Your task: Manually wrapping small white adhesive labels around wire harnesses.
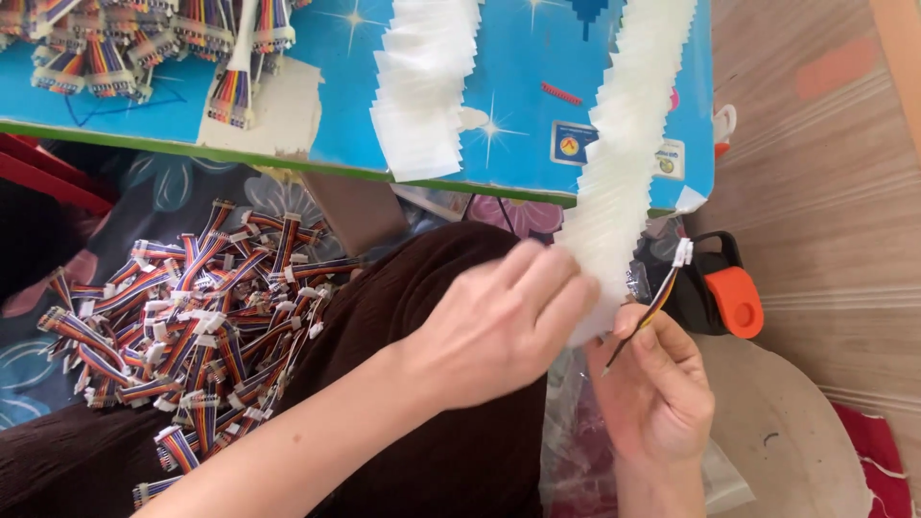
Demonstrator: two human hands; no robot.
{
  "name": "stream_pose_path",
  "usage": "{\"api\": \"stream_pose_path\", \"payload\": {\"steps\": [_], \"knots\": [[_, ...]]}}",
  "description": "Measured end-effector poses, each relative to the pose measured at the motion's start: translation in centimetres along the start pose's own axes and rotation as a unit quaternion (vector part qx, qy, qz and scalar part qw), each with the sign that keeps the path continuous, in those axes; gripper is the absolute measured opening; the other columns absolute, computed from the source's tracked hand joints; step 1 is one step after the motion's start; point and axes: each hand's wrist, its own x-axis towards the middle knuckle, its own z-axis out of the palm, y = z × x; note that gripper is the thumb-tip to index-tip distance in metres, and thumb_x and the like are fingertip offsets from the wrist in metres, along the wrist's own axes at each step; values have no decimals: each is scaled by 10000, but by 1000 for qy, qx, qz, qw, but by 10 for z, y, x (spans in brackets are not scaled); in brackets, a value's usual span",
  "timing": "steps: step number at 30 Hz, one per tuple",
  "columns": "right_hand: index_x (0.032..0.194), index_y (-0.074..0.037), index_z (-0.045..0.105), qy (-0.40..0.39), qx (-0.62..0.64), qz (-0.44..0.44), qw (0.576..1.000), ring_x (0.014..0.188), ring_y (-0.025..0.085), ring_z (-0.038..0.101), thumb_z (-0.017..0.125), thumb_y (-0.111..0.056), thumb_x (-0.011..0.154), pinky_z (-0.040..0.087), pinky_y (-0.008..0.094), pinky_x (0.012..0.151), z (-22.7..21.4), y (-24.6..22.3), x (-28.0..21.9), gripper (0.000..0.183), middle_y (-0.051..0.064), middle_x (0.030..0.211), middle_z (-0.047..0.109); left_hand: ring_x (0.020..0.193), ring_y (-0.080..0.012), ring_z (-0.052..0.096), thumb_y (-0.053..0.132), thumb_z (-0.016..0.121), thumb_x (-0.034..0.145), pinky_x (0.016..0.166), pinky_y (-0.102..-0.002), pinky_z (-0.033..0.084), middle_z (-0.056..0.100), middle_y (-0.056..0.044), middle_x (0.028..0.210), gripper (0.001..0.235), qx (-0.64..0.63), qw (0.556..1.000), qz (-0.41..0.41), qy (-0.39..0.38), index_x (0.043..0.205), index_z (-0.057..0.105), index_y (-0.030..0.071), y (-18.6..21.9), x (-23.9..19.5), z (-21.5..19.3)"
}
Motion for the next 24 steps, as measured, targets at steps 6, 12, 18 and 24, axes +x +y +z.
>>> {"api": "stream_pose_path", "payload": {"steps": [6,12,18,24], "knots": [[911,56,578,19,60,26,998,1008,245,509,502,-33,914,359,488,959,-9,-1,-8,117,127,958,550,833,-228,592,71,731,814,697,-318,494,582,-104,1055,269,-33,998,-36,42,1045,599,30,1,-2,-9],[945,25,546,65,29,50,996,732,172,471,501,-53,872,315,289,747,-10,-9,-9,116,90,750,520,663,-222,441,25,625,812,547,-328,359,519,-119,872,27,-99,988,117,-6,824,605,11,24,-35,-31],[992,33,580,82,-124,-66,987,1286,285,462,431,-63,943,390,422,1068,5,-6,-40,184,237,1433,429,792,-226,646,-3,655,683,690,-286,533,638,-78,907,161,-299,929,-215,-41,734,527,80,29,-60,-63],[807,22,642,-35,-168,109,979,983,313,589,555,-72,840,394,429,909,39,16,-54,132,279,1055,662,483,-93,564,89,680,771,440,-204,471,593,27,633,150,-288,908,-281,-116,846,550,91,22,-53,-82]]}}
